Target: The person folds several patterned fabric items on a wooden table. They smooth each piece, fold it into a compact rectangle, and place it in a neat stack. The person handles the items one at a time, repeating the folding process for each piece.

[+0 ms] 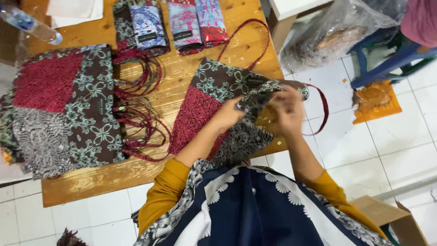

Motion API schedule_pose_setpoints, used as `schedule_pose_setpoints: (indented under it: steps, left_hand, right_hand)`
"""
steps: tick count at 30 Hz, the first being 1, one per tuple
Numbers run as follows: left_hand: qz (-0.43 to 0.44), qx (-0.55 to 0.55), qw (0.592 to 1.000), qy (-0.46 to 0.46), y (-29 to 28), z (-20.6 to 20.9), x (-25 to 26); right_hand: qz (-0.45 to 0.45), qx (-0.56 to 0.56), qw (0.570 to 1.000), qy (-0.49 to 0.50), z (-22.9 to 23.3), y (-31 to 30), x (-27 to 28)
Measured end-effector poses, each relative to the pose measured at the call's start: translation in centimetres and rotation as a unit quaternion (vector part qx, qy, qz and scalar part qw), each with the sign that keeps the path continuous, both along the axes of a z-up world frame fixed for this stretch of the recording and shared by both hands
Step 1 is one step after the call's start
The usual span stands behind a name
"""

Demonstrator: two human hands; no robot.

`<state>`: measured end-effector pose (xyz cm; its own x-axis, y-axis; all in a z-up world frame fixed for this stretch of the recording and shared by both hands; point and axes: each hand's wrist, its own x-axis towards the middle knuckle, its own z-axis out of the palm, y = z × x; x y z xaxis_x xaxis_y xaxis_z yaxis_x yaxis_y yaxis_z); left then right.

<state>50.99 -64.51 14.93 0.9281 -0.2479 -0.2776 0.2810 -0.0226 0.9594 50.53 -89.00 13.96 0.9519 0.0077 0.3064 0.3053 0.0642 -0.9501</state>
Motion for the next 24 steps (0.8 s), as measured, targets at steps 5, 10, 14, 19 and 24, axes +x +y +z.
schedule_pose_setpoints:
  steps: [5,10,14,19,24]
  left_hand:
    - [0.110,-0.117,0.984,0.078,4.2,9.1,1.0]
    - [-0.004,-0.390,0.919,0.058,3.8,17.1,0.7]
    - [-0.041,-0.494,0.868,-0.030,3.2,20.5,-0.4]
    - [0.229,-0.496,0.830,-0.116,15.0,17.2,-5.6]
    - [0.404,-0.390,0.826,0.041,24.0,-0.8,-16.5]
  right_hand:
    - [-0.263,-0.063,0.962,0.030,-8.3,-9.0,-2.8]
    - [0.071,-0.026,0.975,0.207,-14.0,-4.8,-2.4]
    - [0.211,0.074,0.946,0.234,-10.9,4.1,0.2]
    - [0.234,0.106,0.936,0.240,-1.8,5.8,7.1]
    - [0.174,-0.019,0.948,0.268,-3.0,-0.3,13.0]
